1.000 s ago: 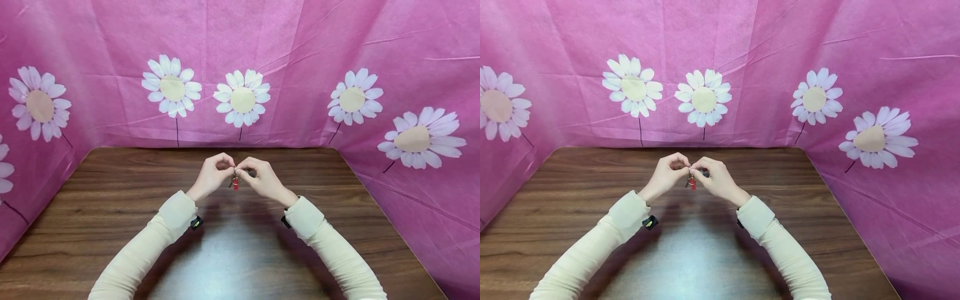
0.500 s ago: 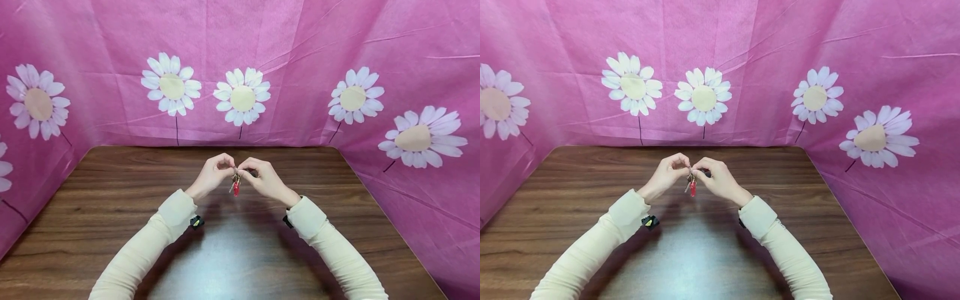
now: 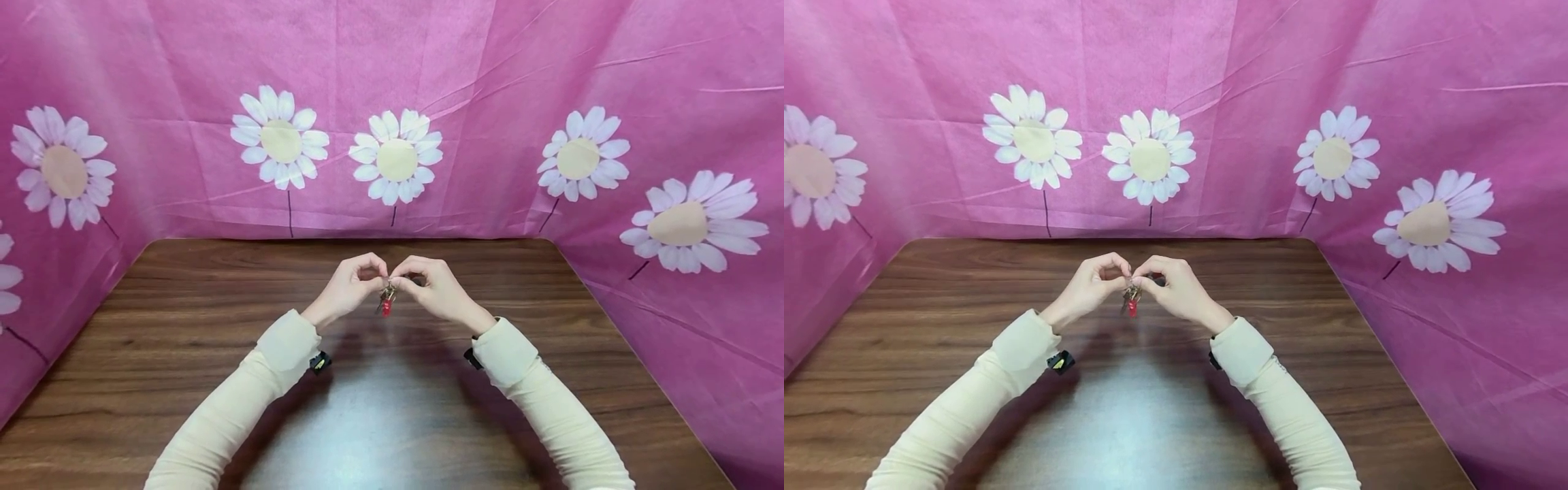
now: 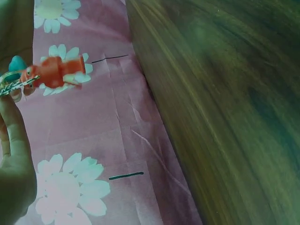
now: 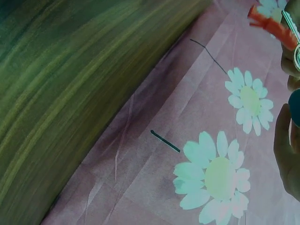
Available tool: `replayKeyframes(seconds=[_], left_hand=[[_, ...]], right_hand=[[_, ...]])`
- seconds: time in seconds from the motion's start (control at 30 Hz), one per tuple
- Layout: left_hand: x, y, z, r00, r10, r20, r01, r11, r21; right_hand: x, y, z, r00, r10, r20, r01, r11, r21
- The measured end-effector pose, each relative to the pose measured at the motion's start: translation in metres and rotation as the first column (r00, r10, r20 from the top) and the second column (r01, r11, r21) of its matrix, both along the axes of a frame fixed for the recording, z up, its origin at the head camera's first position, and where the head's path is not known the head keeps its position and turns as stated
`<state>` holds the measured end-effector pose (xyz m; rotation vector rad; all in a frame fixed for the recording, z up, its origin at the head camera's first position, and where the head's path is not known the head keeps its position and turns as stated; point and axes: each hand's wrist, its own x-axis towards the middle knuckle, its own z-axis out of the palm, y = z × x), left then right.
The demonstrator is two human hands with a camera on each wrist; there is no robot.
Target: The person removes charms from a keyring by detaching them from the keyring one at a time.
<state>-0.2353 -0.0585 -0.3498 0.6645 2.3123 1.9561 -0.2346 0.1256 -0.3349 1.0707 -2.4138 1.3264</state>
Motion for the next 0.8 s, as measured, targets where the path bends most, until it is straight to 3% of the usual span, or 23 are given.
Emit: replayKeyframes(seconds=[0.23, 0.37, 0.57, 0.7, 0.8], left_hand=[[0.002, 0.003, -0.001, 0.997, -0.074, 0.014, 0.074, 0.997, 0.010], [0.004, 0.003, -0.001, 0.998, -0.066, 0.007, 0.066, 0.998, -0.010], [0.004, 0.006, -0.003, 0.998, 0.026, -0.056, -0.026, 1.000, -0.005], [0.008, 0.007, -0.004, 0.978, 0.152, -0.143, -0.157, 0.987, -0.024], [0.011, 0.008, -0.001, 0.967, 0.186, -0.175, -0.195, 0.980, -0.038]], right_hand=[[0.001, 0.003, 0.007, 1.000, 0.006, -0.021, -0.004, 0.996, 0.087], [0.001, 0.002, 0.009, 1.000, -0.007, -0.022, 0.010, 0.991, 0.133], [-0.001, 0.002, 0.011, 0.995, -0.069, -0.069, 0.081, 0.978, 0.191], [-0.001, 0.002, 0.009, 0.986, -0.119, -0.117, 0.137, 0.976, 0.167], [-0.002, 0.003, 0.009, 0.971, -0.160, -0.180, 0.185, 0.974, 0.132]])
